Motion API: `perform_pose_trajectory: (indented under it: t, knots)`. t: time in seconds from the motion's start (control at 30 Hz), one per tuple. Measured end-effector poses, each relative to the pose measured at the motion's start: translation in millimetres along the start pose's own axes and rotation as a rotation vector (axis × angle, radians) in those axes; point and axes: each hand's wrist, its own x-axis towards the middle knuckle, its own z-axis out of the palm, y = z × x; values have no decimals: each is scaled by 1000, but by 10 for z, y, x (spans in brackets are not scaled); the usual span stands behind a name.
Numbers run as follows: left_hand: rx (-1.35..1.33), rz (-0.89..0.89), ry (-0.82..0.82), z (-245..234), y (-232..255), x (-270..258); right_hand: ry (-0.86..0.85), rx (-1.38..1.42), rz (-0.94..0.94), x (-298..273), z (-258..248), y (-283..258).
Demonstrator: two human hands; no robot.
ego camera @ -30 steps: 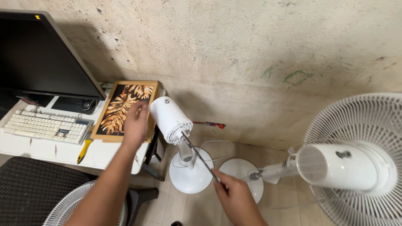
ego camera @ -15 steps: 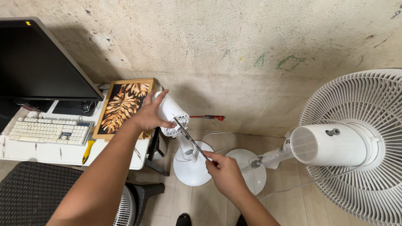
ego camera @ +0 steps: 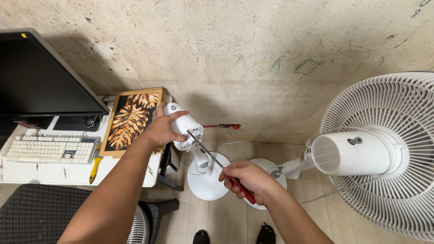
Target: The person disassembles a white pedestal fan by removing the front grille, fan blades, and rear grille. They use a screwdriver to loosen screws and a brush to clean the motor housing. The components are placed on a nearby chair.
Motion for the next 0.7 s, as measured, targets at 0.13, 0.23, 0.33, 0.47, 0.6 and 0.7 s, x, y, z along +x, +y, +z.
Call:
perform_pose_trajectory:
  t: [0.13, 0.23, 0.33, 0.47, 0.6, 0.7]
  knots:
    - [19, -9, -2, 2, 10, -26, 234, -371, -182, 31, 118, 4]
    - [12, -30, 7, 0, 39, -41, 500, -855, -382, 2, 244, -27]
    - [-9, -25, 17, -21, 73, -63, 690, -1125, -477, -70, 462, 18]
    - [26, -75, -26, -40, 101, -55, 686, -1217, -447, -131, 619, 122]
    - [55, -48, -26, -30, 53, -65, 486, -928, -398, 11, 384, -24]
    - [66, -24, -9, 2, 39, -64, 183, -243, -34, 10, 126, -88]
